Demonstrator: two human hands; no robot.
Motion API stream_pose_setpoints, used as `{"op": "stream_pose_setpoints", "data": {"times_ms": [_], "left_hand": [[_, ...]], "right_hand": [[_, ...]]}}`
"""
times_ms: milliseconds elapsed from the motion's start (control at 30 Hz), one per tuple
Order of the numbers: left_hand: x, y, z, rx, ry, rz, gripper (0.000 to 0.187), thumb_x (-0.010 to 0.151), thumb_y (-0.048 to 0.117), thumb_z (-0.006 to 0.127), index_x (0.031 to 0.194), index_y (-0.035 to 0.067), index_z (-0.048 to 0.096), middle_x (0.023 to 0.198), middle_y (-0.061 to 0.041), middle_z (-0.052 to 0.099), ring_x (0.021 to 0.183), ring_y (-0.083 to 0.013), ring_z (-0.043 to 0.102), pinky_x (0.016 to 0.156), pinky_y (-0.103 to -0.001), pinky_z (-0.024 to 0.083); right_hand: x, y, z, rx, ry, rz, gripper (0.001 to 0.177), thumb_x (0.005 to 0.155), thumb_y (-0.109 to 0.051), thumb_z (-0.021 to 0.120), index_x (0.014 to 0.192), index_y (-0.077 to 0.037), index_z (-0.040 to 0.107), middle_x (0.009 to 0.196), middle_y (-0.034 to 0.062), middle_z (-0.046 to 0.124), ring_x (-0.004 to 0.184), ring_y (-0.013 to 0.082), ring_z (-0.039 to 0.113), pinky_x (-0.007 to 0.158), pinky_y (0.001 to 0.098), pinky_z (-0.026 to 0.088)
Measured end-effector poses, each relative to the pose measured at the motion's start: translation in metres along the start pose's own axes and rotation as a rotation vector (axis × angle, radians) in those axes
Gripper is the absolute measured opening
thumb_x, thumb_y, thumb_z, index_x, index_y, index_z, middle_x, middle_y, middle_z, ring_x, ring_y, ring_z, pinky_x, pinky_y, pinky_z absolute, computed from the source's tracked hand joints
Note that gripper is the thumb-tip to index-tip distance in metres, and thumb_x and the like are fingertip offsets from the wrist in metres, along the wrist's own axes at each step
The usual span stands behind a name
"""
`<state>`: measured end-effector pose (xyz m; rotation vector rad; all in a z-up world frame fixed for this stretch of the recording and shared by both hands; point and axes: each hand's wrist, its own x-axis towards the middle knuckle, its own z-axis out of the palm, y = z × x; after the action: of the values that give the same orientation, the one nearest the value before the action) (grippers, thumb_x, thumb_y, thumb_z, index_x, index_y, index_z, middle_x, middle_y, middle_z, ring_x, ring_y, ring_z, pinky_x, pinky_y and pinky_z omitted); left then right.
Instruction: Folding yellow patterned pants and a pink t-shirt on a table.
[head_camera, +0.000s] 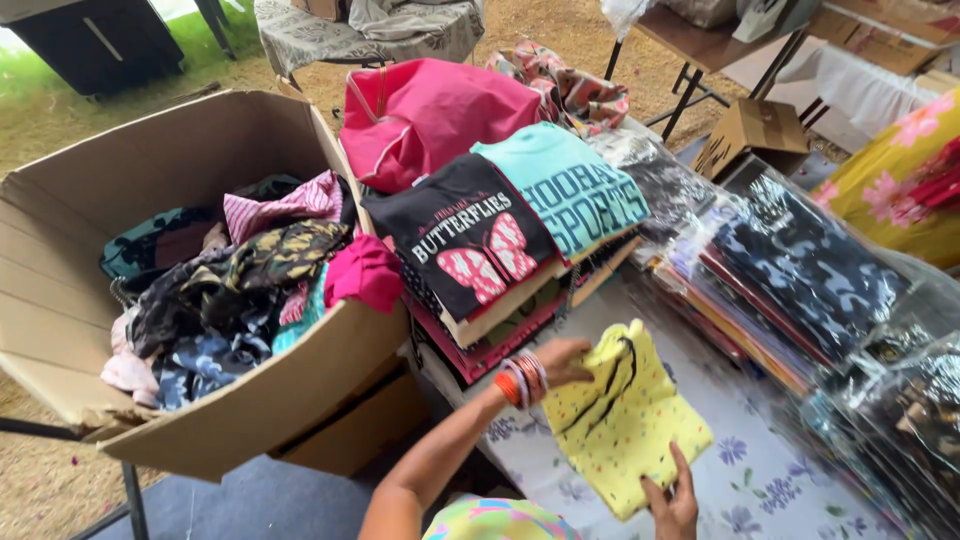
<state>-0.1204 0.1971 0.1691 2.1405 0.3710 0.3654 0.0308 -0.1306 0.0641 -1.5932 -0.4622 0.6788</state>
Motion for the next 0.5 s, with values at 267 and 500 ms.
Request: {"op": "stream_pose_setpoints", "data": {"times_ms": [267,500], "left_hand": [[-0.009,0.001,-0.275,-0.163,0.449,0.200,0.047,0.085,0.020,0.084,0.125,0.002,0.067,0.114,-0.011,0.075,0.102,-0.0158,0.069,0.092,-0.034,0.055],[-0.004,-0.052,-0.400,0.063,0.626,-0.022,0.049,0.085,0.023,0.083,0.129,0.008,0.067,0.117,-0.011,0.075,0.103,-0.0192,0.074,0.091,-0.033,0.057]], "right_hand": [[0.048,-0.230,0.223,0.074,-0.202,-0.296,0.077,0.084,0.001,0.065,0.157,-0.005,0.040,0.121,0.0038,0.062,0.099,0.0100,0.060,0.089,0.0243,0.052],[0.113,-0.264,0.343,-0.051,-0.351,-0.377,0.077,0.087,-0.002,0.069,0.158,-0.006,0.039,0.121,0.0056,0.064,0.100,0.0102,0.062,0.086,0.0253,0.053]]}}
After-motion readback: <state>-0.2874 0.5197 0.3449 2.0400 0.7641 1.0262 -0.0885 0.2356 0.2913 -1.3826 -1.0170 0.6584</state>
